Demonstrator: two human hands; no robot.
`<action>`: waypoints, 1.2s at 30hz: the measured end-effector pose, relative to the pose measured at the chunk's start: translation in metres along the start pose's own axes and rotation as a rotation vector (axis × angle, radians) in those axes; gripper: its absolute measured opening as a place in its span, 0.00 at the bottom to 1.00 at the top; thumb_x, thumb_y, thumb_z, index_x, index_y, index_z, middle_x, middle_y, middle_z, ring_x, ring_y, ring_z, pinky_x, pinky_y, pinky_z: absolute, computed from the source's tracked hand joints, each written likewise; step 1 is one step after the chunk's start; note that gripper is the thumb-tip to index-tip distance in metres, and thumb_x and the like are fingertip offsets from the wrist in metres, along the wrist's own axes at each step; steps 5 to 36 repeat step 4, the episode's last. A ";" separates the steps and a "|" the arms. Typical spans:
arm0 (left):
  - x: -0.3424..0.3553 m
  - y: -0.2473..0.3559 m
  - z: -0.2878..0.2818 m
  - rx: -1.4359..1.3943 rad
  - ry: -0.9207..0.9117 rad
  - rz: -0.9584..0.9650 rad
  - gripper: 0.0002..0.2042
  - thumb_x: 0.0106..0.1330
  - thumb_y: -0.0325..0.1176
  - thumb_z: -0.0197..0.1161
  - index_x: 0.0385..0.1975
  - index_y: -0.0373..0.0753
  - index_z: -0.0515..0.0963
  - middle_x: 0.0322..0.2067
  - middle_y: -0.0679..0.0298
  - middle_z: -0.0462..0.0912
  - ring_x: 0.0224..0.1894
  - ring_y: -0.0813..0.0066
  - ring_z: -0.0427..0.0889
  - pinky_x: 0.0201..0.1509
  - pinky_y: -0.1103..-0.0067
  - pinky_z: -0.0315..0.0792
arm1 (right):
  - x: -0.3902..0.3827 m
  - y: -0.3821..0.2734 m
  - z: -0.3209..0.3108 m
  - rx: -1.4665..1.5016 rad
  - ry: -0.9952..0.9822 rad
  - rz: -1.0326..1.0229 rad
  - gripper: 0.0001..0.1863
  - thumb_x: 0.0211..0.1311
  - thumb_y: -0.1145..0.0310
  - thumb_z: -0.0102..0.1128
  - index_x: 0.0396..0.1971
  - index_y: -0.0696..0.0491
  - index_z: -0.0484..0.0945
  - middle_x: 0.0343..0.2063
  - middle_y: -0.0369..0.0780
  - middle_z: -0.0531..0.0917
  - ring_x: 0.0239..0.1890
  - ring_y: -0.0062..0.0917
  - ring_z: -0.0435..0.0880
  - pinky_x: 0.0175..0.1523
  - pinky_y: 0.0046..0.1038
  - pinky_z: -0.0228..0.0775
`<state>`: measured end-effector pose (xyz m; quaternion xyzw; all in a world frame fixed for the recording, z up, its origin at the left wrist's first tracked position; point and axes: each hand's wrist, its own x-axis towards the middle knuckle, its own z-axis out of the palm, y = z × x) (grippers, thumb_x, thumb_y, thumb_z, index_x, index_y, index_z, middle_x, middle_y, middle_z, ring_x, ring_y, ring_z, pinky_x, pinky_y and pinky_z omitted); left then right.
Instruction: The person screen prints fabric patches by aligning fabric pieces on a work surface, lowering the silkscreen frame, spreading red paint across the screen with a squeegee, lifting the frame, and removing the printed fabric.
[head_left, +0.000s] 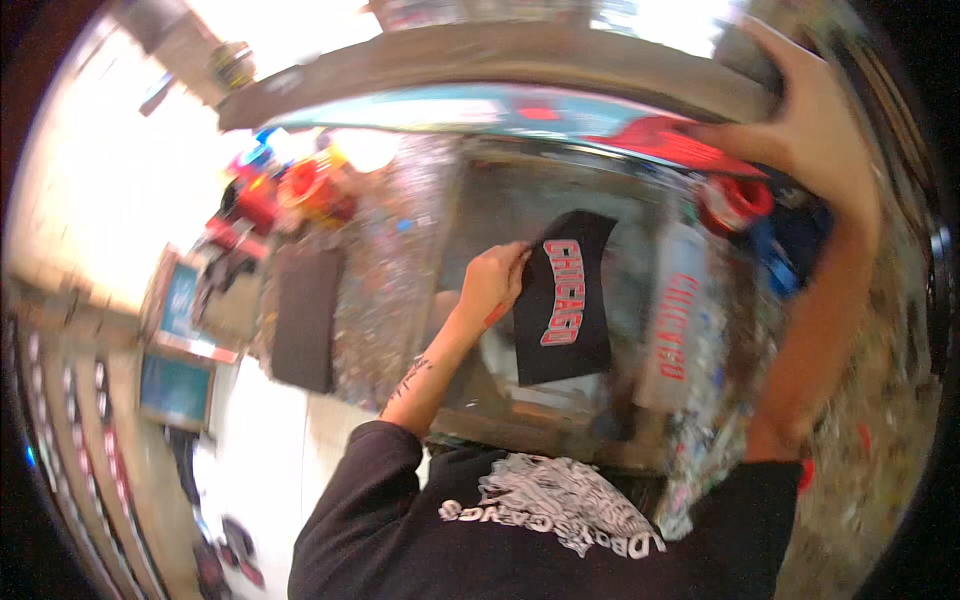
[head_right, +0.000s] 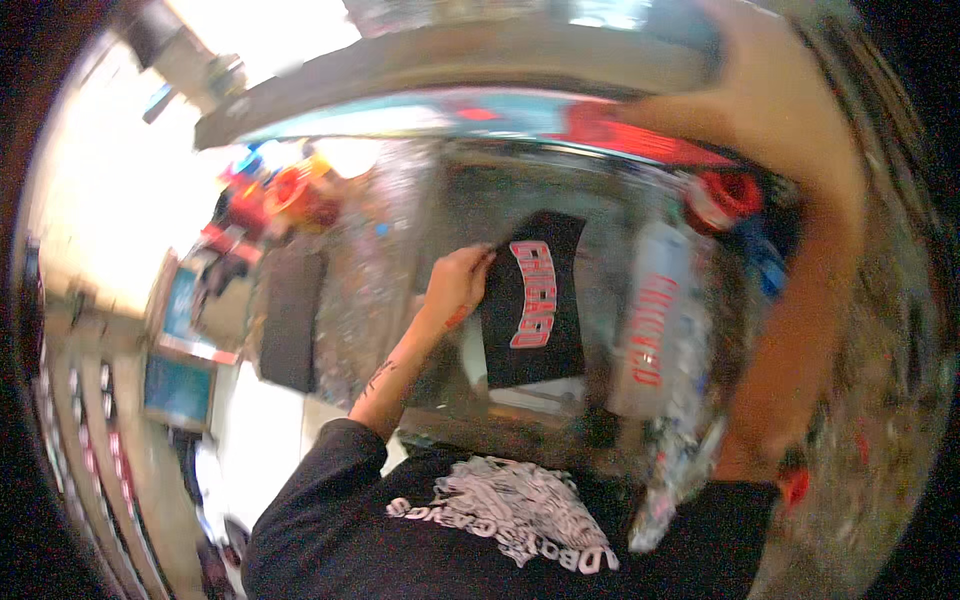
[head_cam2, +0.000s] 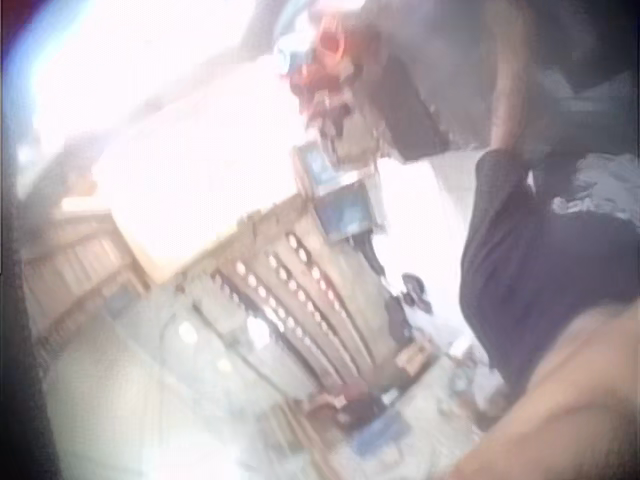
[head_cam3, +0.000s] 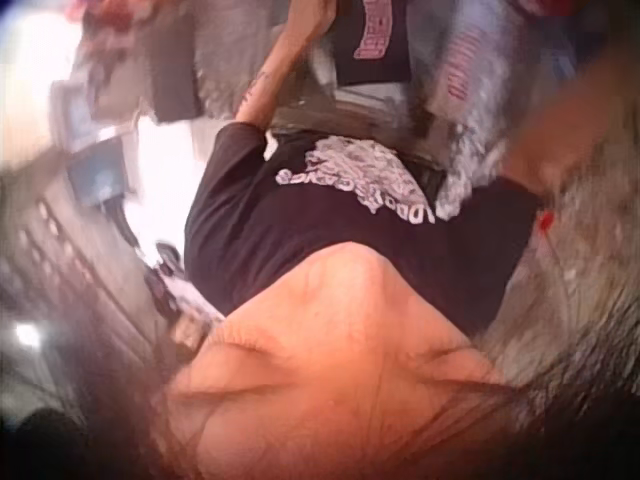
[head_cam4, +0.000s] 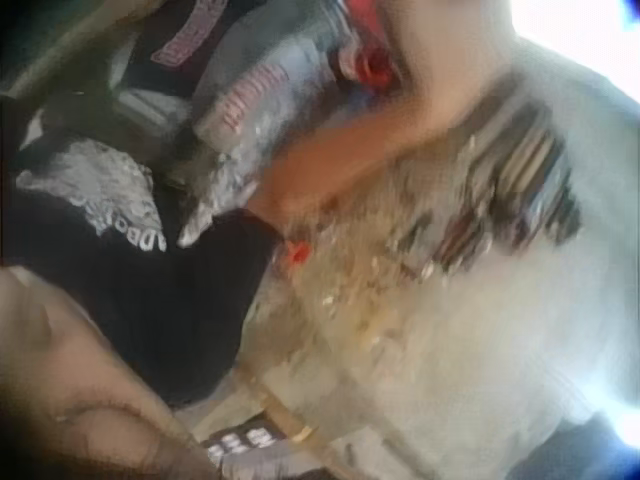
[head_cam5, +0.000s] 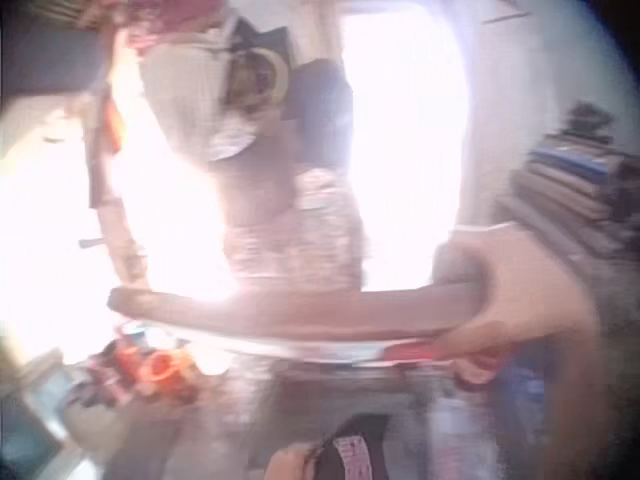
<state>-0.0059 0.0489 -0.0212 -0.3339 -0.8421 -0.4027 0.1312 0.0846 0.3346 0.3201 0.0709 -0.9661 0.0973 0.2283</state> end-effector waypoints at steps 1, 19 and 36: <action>-0.005 -0.002 -0.029 -0.088 0.174 -0.045 0.06 0.70 0.30 0.64 0.35 0.33 0.83 0.29 0.54 0.85 0.30 0.62 0.85 0.34 0.68 0.75 | 0.000 0.030 0.004 0.059 0.004 -0.013 0.45 0.39 0.49 0.80 0.59 0.55 0.77 0.51 0.48 0.85 0.51 0.44 0.85 0.60 0.43 0.74; -0.049 -0.061 -0.157 -0.230 0.574 -0.525 0.08 0.75 0.33 0.62 0.38 0.33 0.80 0.21 0.64 0.80 0.20 0.84 0.76 0.23 0.78 0.69 | 0.029 0.077 0.065 0.454 -0.031 -0.113 0.44 0.49 0.52 0.76 0.66 0.52 0.71 0.60 0.49 0.81 0.59 0.50 0.83 0.69 0.51 0.69; -0.049 -0.061 -0.157 -0.230 0.574 -0.525 0.08 0.75 0.33 0.62 0.38 0.33 0.80 0.21 0.64 0.80 0.20 0.84 0.76 0.23 0.78 0.69 | 0.029 0.077 0.065 0.454 -0.031 -0.113 0.44 0.49 0.52 0.76 0.66 0.52 0.71 0.60 0.49 0.81 0.59 0.50 0.83 0.69 0.51 0.69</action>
